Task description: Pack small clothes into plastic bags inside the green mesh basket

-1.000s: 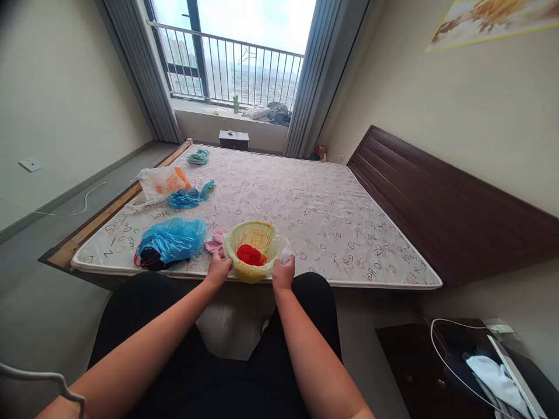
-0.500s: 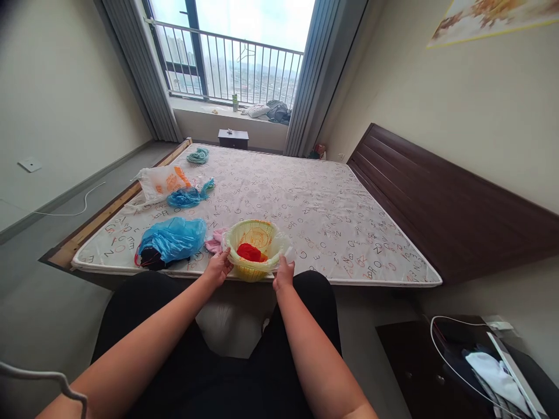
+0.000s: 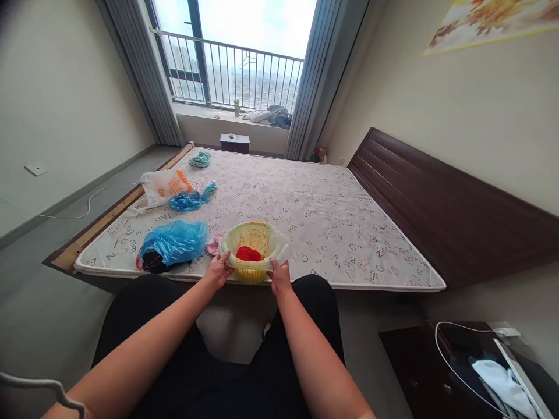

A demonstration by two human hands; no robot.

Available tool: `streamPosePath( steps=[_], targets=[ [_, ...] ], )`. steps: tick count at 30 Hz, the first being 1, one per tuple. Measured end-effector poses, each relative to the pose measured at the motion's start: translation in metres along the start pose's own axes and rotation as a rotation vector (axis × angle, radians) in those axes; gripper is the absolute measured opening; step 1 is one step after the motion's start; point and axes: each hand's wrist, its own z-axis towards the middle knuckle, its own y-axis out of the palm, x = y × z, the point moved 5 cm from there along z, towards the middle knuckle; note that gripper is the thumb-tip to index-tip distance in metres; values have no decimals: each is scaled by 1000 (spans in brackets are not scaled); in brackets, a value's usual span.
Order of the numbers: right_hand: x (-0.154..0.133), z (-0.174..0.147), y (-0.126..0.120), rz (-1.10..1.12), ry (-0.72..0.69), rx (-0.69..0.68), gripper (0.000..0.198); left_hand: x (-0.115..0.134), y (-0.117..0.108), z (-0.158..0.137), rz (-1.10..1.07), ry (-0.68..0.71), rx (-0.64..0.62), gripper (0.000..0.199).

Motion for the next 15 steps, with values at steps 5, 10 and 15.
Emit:
streamPosePath(
  steps=[5,10,15],
  targets=[
    [6,3,-1,-36,31,16,52,-6,-2,1,6,-45,44,31],
    [10,3,-2,-16,64,23,43,-8,-2,0,20,-73,54,25],
    [10,1,0,-18,84,42,35,-10,-3,1,59,-95,44,32]
  ],
)
